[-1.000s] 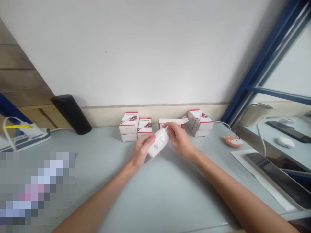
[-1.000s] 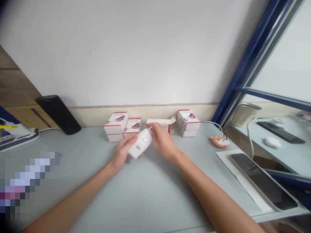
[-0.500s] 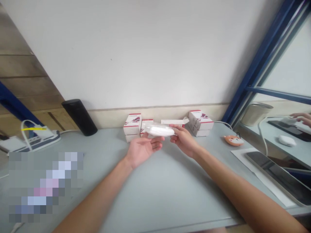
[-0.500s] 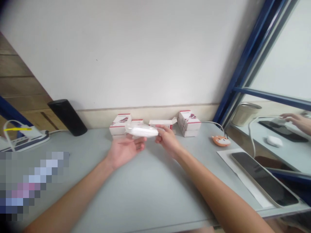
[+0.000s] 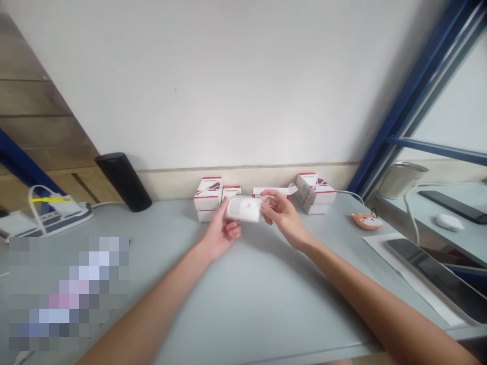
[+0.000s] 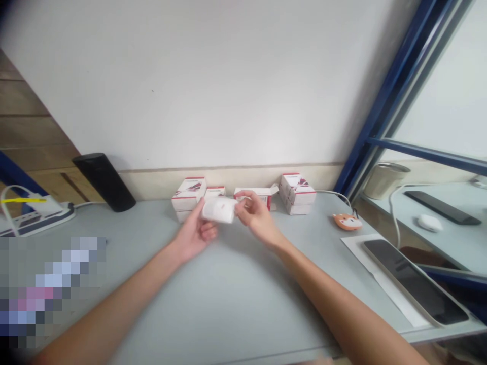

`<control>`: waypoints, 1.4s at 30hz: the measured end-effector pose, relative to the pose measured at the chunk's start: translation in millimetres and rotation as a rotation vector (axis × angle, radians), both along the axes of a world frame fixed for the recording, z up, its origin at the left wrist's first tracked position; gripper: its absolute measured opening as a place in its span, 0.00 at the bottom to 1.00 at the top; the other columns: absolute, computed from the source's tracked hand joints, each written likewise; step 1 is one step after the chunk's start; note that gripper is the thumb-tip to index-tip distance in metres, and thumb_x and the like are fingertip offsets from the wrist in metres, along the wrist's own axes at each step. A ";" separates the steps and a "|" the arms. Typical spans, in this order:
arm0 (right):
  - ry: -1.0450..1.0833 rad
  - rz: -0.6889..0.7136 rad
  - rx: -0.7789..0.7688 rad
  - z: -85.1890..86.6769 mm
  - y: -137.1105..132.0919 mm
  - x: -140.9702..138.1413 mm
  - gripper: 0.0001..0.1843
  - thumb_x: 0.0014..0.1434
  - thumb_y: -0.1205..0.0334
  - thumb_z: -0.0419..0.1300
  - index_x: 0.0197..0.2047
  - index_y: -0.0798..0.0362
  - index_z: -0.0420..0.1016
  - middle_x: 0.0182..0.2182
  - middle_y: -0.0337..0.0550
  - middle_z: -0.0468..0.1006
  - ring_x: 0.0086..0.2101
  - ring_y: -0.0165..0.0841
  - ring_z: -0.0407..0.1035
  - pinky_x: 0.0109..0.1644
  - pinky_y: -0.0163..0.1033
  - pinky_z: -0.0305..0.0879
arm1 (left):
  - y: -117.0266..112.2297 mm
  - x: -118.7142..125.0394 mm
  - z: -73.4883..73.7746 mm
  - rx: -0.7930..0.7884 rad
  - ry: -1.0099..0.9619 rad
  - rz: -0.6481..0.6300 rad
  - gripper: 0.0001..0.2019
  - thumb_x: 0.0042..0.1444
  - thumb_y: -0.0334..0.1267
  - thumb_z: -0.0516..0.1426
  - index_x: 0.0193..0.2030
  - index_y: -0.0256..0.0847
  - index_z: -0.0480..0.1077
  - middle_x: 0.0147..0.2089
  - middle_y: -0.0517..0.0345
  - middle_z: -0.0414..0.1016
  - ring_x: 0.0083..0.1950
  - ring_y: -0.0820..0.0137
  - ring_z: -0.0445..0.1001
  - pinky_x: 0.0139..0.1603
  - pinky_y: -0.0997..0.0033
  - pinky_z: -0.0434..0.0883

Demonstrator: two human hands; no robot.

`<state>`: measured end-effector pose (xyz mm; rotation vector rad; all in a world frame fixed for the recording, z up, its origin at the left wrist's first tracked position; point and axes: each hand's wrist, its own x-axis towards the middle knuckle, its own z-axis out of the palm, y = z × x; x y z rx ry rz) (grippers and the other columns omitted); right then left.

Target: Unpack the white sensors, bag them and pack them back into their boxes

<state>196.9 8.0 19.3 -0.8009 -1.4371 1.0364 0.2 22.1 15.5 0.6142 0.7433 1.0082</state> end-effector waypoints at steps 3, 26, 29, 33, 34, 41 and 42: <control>-0.187 0.023 0.079 -2.5 -6.3 -2.0 0.20 0.67 0.49 0.62 0.56 0.48 0.67 0.29 0.31 0.63 0.29 0.29 0.60 0.35 0.37 0.61 | 1.7 -2.2 0.9 -0.034 0.018 0.077 0.21 0.61 0.58 0.63 0.36 0.40 0.71 0.16 0.70 0.56 0.16 0.78 0.56 0.17 0.79 0.57; -0.765 -0.037 0.222 -2.0 -10.8 0.8 0.44 0.52 0.35 0.73 0.65 0.42 0.63 0.75 0.55 0.47 0.65 0.52 0.64 0.57 0.56 0.74 | -10.4 -1.7 7.0 0.049 0.067 0.004 0.15 0.65 0.43 0.62 0.55 0.39 0.78 0.51 0.51 0.83 0.45 0.65 0.80 0.42 0.71 0.76; -0.796 -0.020 0.234 -0.5 -10.2 1.4 0.44 0.53 0.37 0.72 0.66 0.45 0.61 0.75 0.57 0.48 0.65 0.52 0.66 0.60 0.57 0.72 | -7.6 -4.9 8.8 0.011 0.058 -0.045 0.15 0.64 0.41 0.63 0.54 0.37 0.78 0.50 0.49 0.83 0.43 0.65 0.79 0.42 0.71 0.76; -0.837 -0.041 0.344 2.8 -6.8 2.8 0.41 0.53 0.41 0.73 0.64 0.45 0.63 0.72 0.57 0.60 0.68 0.52 0.62 0.64 0.59 0.68 | -1.8 -9.5 5.4 -0.003 0.092 -0.070 0.15 0.65 0.44 0.61 0.52 0.37 0.79 0.42 0.50 0.82 0.39 0.64 0.78 0.42 0.68 0.75; -0.831 -0.057 0.383 3.6 -4.9 5.2 0.41 0.52 0.42 0.73 0.63 0.45 0.64 0.71 0.57 0.61 0.68 0.53 0.62 0.64 0.59 0.69 | -1.4 -10.1 3.4 0.042 0.147 -0.078 0.17 0.66 0.47 0.60 0.52 0.37 0.79 0.41 0.50 0.81 0.39 0.64 0.78 0.42 0.67 0.75; -0.550 -0.511 0.617 17.8 14.6 52.1 0.35 0.53 0.48 0.73 0.59 0.44 0.63 0.68 0.58 0.63 0.66 0.51 0.63 0.63 0.57 0.69 | -13.9 12.3 6.2 0.508 0.640 -0.086 0.10 0.64 0.43 0.60 0.46 0.42 0.79 0.32 0.58 0.74 0.36 0.67 0.72 0.41 0.68 0.70; -0.507 -0.608 0.628 20.9 17.0 59.0 0.35 0.54 0.49 0.73 0.59 0.44 0.62 0.68 0.58 0.63 0.67 0.52 0.62 0.64 0.59 0.67 | -12.2 20.3 12.0 0.654 0.750 -0.078 0.10 0.66 0.42 0.59 0.48 0.44 0.79 0.38 0.57 0.76 0.42 0.65 0.74 0.47 0.66 0.71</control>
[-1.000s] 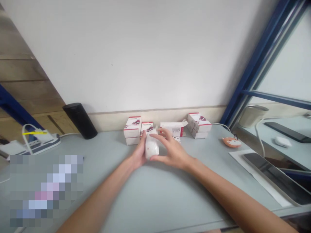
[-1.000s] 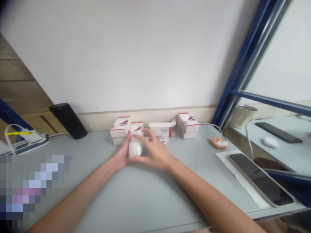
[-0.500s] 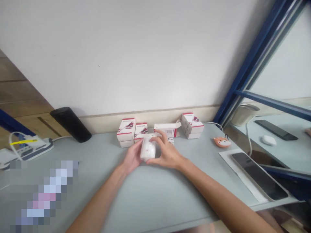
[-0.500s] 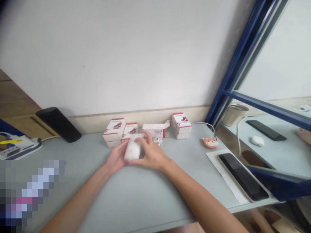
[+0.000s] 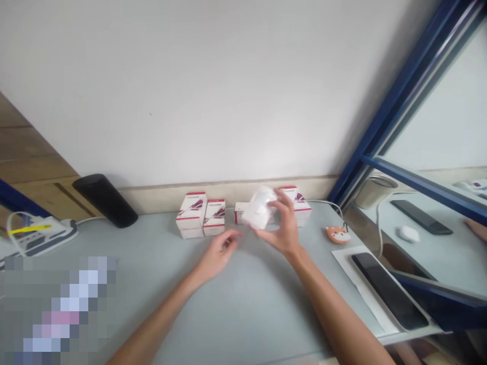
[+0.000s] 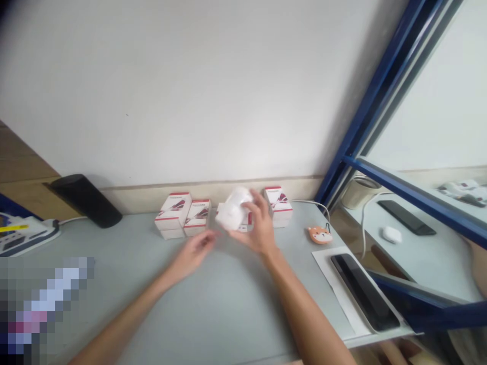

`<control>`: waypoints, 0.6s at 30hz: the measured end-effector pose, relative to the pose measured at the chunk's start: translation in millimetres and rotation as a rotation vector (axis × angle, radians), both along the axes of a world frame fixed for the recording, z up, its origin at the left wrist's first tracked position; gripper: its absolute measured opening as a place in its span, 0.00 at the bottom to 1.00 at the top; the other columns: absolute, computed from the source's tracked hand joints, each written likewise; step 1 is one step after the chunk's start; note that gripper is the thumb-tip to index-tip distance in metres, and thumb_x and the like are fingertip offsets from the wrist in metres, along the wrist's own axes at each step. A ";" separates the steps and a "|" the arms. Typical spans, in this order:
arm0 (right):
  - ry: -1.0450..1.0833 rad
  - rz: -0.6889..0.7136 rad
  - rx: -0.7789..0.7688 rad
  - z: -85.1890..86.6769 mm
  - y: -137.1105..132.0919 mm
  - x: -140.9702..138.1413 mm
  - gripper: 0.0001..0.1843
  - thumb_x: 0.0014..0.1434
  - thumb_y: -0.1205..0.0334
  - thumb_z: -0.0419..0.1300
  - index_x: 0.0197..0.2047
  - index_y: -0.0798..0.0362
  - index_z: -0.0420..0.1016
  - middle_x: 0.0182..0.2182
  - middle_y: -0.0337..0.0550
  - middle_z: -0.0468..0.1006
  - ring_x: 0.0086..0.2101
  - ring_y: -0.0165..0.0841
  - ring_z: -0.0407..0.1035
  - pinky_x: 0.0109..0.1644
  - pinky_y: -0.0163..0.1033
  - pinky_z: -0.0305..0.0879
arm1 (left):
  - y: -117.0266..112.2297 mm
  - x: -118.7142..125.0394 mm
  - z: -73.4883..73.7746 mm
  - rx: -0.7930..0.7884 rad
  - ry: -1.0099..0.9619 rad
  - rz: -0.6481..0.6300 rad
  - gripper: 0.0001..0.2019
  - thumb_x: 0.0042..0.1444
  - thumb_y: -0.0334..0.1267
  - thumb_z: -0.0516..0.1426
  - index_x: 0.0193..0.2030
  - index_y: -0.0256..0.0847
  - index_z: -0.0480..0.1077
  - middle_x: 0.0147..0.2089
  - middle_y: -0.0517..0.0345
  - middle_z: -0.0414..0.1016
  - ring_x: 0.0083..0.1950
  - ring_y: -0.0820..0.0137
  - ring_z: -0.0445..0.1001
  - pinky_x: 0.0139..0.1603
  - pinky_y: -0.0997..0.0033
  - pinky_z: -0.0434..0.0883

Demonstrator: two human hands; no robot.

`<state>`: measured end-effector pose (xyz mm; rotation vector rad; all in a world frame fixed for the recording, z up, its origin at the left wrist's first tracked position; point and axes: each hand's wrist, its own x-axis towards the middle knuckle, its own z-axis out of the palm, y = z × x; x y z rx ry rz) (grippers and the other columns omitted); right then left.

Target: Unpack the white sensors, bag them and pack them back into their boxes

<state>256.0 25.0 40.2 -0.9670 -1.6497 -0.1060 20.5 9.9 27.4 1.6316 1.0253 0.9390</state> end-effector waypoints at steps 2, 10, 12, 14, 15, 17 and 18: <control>0.139 -0.144 0.078 5.4 4.1 10.5 0.33 0.56 0.48 0.71 0.58 0.45 0.60 0.66 0.60 0.63 0.67 0.53 0.61 0.65 0.63 0.65 | 11.9 18.2 13.5 0.347 0.245 -0.045 0.13 0.67 0.40 0.56 0.55 0.48 0.77 0.50 0.52 0.77 0.54 0.59 0.74 0.59 0.58 0.70; 0.470 -0.482 0.211 8.5 10.7 22.8 0.27 0.66 0.51 0.59 0.61 0.46 0.50 0.66 0.64 0.56 0.69 0.51 0.57 0.69 0.65 0.60 | 107.3 57.5 42.7 0.489 0.495 -0.176 0.25 0.53 0.33 0.66 0.59 0.47 0.77 0.58 0.51 0.80 0.60 0.51 0.77 0.66 0.49 0.70; 0.434 -0.468 0.171 6.6 11.3 22.3 0.28 0.67 0.51 0.58 0.62 0.46 0.49 0.66 0.63 0.56 0.69 0.51 0.57 0.69 0.65 0.61 | 108.3 51.3 44.9 0.475 0.443 -0.148 0.26 0.56 0.37 0.65 0.63 0.48 0.74 0.62 0.51 0.79 0.62 0.52 0.76 0.65 0.52 0.71; 0.403 -0.416 0.143 4.9 11.3 19.6 0.28 0.67 0.50 0.56 0.63 0.46 0.48 0.66 0.63 0.56 0.69 0.51 0.56 0.68 0.66 0.60 | 93.8 39.8 44.2 0.464 0.383 -0.090 0.28 0.63 0.44 0.60 0.70 0.47 0.67 0.65 0.50 0.76 0.64 0.53 0.76 0.64 0.53 0.73; 0.396 -0.371 0.135 4.5 10.8 17.4 0.28 0.67 0.50 0.56 0.63 0.46 0.48 0.66 0.63 0.56 0.70 0.52 0.56 0.68 0.66 0.60 | 82.0 32.5 41.8 0.458 0.360 -0.072 0.28 0.66 0.46 0.58 0.71 0.46 0.65 0.66 0.49 0.75 0.64 0.54 0.76 0.63 0.54 0.74; 0.371 -0.242 0.096 4.8 7.8 11.6 0.28 0.66 0.50 0.56 0.63 0.45 0.49 0.67 0.61 0.56 0.70 0.51 0.56 0.68 0.66 0.60 | 54.2 16.4 32.9 0.411 0.275 -0.039 0.29 0.64 0.48 0.61 0.71 0.46 0.64 0.66 0.49 0.75 0.65 0.55 0.75 0.64 0.55 0.74; 0.337 -0.167 0.053 5.5 5.3 8.2 0.29 0.65 0.49 0.58 0.63 0.45 0.51 0.68 0.60 0.56 0.70 0.51 0.56 0.68 0.65 0.59 | 40.1 8.4 26.9 0.395 0.240 -0.033 0.29 0.63 0.48 0.62 0.69 0.47 0.65 0.65 0.49 0.75 0.65 0.55 0.75 0.66 0.54 0.72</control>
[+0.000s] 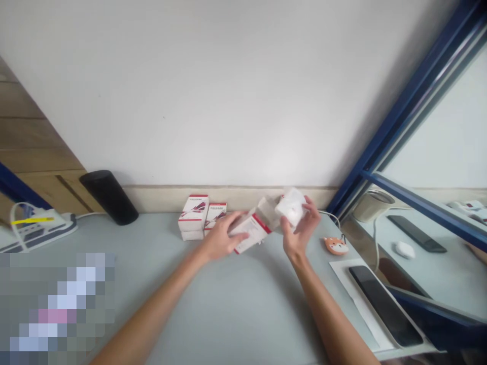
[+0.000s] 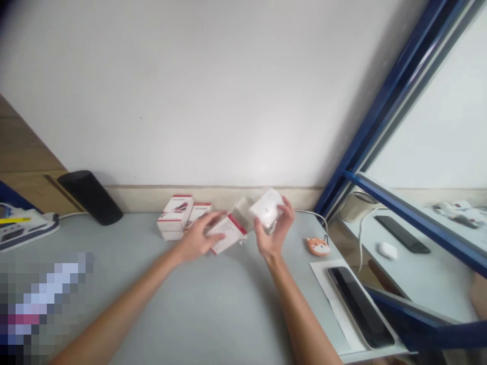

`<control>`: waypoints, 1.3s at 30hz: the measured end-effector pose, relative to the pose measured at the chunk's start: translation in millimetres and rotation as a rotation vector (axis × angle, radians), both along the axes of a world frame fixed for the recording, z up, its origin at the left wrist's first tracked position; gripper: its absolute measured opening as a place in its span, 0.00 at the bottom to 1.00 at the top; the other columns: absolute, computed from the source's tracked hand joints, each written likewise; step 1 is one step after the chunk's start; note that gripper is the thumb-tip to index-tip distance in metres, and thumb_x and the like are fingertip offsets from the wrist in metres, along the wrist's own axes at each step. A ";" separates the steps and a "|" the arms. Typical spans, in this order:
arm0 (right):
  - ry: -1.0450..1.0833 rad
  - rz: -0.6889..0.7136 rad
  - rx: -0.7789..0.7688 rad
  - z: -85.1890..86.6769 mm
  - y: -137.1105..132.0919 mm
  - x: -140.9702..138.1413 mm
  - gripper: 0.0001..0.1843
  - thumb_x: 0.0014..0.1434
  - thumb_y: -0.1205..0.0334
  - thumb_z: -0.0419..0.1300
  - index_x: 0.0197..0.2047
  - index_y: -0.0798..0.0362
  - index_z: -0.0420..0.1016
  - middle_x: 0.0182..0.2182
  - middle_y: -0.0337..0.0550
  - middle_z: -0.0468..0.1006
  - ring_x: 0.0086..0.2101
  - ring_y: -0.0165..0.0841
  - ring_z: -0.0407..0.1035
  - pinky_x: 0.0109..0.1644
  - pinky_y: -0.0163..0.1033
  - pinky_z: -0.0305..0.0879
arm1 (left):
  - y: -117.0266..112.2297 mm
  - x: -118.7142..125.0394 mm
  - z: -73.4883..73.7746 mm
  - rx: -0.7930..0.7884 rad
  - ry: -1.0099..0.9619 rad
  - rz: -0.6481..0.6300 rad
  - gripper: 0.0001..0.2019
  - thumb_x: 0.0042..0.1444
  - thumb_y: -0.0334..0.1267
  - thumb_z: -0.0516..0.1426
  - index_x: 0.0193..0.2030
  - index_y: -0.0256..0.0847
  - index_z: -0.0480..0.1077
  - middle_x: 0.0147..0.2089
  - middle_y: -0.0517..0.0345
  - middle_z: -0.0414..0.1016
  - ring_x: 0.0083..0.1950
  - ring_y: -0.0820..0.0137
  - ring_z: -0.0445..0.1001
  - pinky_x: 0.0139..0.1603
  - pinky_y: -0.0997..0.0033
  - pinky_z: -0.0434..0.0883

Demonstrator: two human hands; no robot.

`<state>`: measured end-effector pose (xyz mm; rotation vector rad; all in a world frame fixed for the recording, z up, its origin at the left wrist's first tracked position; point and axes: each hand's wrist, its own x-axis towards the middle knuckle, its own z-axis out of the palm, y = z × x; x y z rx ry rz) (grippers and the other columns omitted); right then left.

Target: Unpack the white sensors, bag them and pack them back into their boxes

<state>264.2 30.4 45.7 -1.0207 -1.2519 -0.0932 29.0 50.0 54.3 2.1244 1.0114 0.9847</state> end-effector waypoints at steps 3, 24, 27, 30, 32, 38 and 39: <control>-0.173 0.223 -0.169 2.8 -9.1 -10.1 0.33 0.60 0.50 0.65 0.62 0.44 0.55 0.68 0.57 0.58 0.70 0.51 0.54 0.70 0.64 0.58 | -33.2 -19.5 -17.9 -0.041 -0.041 0.020 0.29 0.62 0.47 0.64 0.68 0.48 0.66 0.65 0.49 0.75 0.63 0.54 0.76 0.65 0.52 0.73; -0.056 0.519 -0.410 -12.1 -21.1 -35.7 0.27 0.65 0.46 0.58 0.64 0.42 0.60 0.68 0.51 0.55 0.69 0.48 0.54 0.68 0.56 0.62 | -49.7 -21.9 -42.9 -0.317 -0.456 0.022 0.26 0.60 0.51 0.65 0.60 0.46 0.65 0.53 0.52 0.77 0.55 0.55 0.77 0.55 0.55 0.72; -0.064 0.473 -0.389 -9.0 -22.7 -36.7 0.26 0.62 0.52 0.61 0.62 0.43 0.62 0.67 0.52 0.57 0.68 0.49 0.55 0.69 0.58 0.61 | -54.7 -20.0 -41.0 -0.322 -0.448 0.023 0.26 0.61 0.50 0.64 0.62 0.47 0.65 0.56 0.51 0.77 0.56 0.54 0.76 0.56 0.54 0.72; -0.100 0.453 -0.339 -6.4 -25.6 -37.0 0.24 0.63 0.52 0.60 0.61 0.44 0.64 0.66 0.52 0.60 0.68 0.50 0.55 0.69 0.61 0.59 | -59.3 -15.9 -38.6 -0.338 -0.468 0.018 0.28 0.60 0.51 0.64 0.63 0.47 0.63 0.55 0.51 0.77 0.55 0.55 0.77 0.54 0.56 0.74; -0.103 0.470 -0.295 -5.3 -27.8 -38.1 0.22 0.66 0.51 0.57 0.61 0.45 0.64 0.63 0.53 0.64 0.66 0.50 0.60 0.68 0.60 0.61 | -60.7 -12.0 -37.8 -0.346 -0.488 0.051 0.28 0.62 0.52 0.63 0.64 0.47 0.62 0.55 0.50 0.77 0.55 0.56 0.78 0.54 0.56 0.74; -0.246 0.536 -0.275 1.0 -32.6 -45.4 0.12 0.70 0.56 0.56 0.54 0.47 0.72 0.53 0.49 0.75 0.61 0.46 0.67 0.66 0.57 0.64 | -55.8 -8.8 -40.7 -0.262 -0.523 0.149 0.32 0.62 0.50 0.63 0.69 0.46 0.58 0.57 0.49 0.75 0.58 0.55 0.77 0.58 0.55 0.74; -0.277 0.533 -0.282 2.3 -32.8 -45.5 0.10 0.70 0.57 0.56 0.51 0.47 0.73 0.51 0.48 0.77 0.63 0.46 0.66 0.67 0.58 0.63 | -55.0 -9.4 -42.0 -0.259 -0.509 0.138 0.33 0.62 0.51 0.63 0.70 0.47 0.58 0.58 0.49 0.75 0.58 0.55 0.77 0.59 0.55 0.74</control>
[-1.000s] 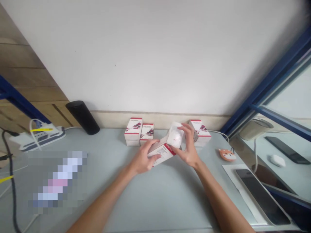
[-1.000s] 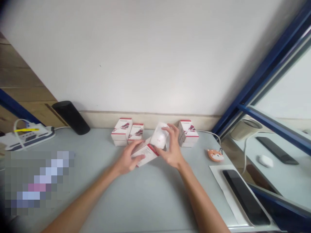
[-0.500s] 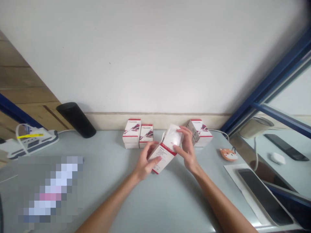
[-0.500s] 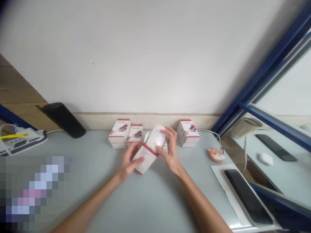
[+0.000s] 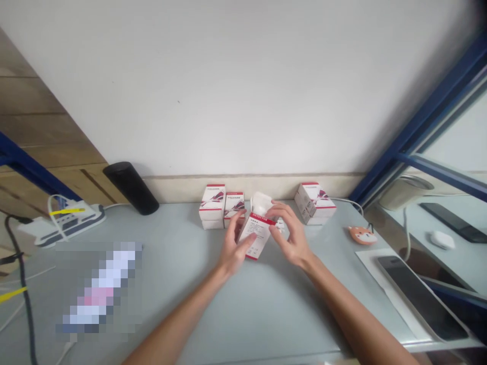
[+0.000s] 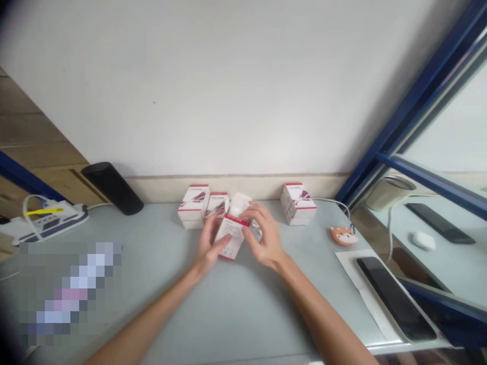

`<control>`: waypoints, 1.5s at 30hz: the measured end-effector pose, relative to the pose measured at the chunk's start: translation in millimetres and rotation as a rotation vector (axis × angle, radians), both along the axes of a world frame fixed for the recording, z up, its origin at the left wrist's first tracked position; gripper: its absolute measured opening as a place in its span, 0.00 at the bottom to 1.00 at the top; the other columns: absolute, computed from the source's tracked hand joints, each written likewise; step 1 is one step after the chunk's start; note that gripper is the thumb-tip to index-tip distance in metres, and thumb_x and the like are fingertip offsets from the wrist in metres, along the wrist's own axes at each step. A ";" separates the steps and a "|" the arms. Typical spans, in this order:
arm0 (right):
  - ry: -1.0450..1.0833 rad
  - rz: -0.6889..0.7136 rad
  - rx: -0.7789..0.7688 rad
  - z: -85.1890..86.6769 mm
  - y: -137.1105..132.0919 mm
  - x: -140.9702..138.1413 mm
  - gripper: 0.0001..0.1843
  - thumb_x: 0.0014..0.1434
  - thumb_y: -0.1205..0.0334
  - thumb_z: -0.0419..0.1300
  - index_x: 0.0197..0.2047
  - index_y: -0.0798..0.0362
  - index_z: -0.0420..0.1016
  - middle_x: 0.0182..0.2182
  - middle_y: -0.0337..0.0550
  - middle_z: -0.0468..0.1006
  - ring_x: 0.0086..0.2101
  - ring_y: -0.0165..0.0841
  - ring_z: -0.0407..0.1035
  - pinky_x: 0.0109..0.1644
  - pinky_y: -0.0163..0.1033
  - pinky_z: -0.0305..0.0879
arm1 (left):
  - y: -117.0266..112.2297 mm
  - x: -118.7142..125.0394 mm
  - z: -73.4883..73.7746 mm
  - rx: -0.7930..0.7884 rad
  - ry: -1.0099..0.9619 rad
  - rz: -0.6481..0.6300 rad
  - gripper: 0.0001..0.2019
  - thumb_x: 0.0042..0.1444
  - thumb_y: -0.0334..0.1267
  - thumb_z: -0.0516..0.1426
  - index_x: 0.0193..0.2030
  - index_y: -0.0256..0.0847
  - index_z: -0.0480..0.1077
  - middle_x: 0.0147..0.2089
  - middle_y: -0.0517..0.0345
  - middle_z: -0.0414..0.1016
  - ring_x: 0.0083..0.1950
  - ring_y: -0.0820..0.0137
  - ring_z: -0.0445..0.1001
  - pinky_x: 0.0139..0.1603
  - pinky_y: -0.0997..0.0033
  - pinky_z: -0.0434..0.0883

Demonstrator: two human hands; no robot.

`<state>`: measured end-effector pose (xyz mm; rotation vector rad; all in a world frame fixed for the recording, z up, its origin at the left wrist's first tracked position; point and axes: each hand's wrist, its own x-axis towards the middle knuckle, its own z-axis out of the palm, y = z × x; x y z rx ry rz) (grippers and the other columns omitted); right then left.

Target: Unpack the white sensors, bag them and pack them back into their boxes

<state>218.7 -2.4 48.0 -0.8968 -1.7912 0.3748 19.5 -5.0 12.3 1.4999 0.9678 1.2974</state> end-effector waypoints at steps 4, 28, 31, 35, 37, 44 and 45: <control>-0.091 0.015 -0.020 3.0 -1.2 2.1 0.07 0.69 0.59 0.56 0.47 0.46 0.74 0.43 0.46 0.81 0.65 0.48 0.65 0.65 0.59 0.66 | -0.2 0.1 -7.4 0.009 0.050 -0.054 0.35 0.64 0.52 0.61 0.73 0.49 0.54 0.62 0.48 0.72 0.61 0.55 0.76 0.62 0.53 0.73; -0.794 -0.319 -0.596 -8.0 27.6 43.6 0.05 0.65 0.58 0.63 0.40 0.49 0.77 0.36 0.44 0.82 0.33 0.37 0.75 0.32 0.38 0.56 | 8.5 -1.8 -29.1 0.110 0.240 -0.067 0.41 0.70 0.54 0.54 0.79 0.51 0.33 0.79 0.42 0.50 0.78 0.53 0.56 0.76 0.49 0.58; -0.712 -0.323 -0.523 -5.3 28.4 48.4 0.05 0.66 0.58 0.61 0.39 0.48 0.78 0.34 0.43 0.82 0.32 0.37 0.75 0.33 0.38 0.59 | 6.7 -4.1 -28.0 0.170 0.271 -0.057 0.40 0.70 0.51 0.55 0.79 0.51 0.36 0.78 0.41 0.52 0.77 0.53 0.59 0.75 0.48 0.60; -0.412 -0.434 -0.187 7.5 24.9 53.4 0.08 0.69 0.55 0.59 0.46 0.47 0.78 0.38 0.42 0.81 0.33 0.36 0.74 0.36 0.41 0.66 | 3.9 -4.3 -27.9 0.294 0.339 -0.013 0.39 0.69 0.46 0.57 0.78 0.49 0.38 0.77 0.39 0.54 0.76 0.50 0.59 0.75 0.44 0.59; -0.266 -0.429 -0.004 16.6 18.1 48.6 0.08 0.70 0.56 0.59 0.48 0.47 0.78 0.41 0.44 0.80 0.36 0.36 0.74 0.39 0.42 0.69 | 2.6 -3.5 -27.6 0.349 0.366 -0.008 0.38 0.69 0.43 0.57 0.78 0.48 0.40 0.76 0.39 0.56 0.75 0.50 0.60 0.74 0.44 0.60; -0.306 -0.164 0.352 23.5 -2.2 18.5 0.16 0.64 0.73 0.60 0.51 0.45 0.76 0.41 0.44 0.81 0.40 0.39 0.73 0.45 0.47 0.71 | 2.6 -3.8 -27.6 0.414 0.385 0.007 0.33 0.70 0.41 0.56 0.76 0.49 0.45 0.73 0.40 0.60 0.73 0.51 0.64 0.71 0.46 0.65; -0.319 -0.140 0.362 21.5 -2.0 16.8 0.17 0.64 0.74 0.60 0.50 0.45 0.76 0.40 0.43 0.82 0.39 0.38 0.72 0.44 0.47 0.71 | 3.3 -4.4 -28.3 0.419 0.388 0.007 0.33 0.70 0.42 0.56 0.76 0.49 0.44 0.73 0.40 0.60 0.73 0.51 0.64 0.71 0.46 0.65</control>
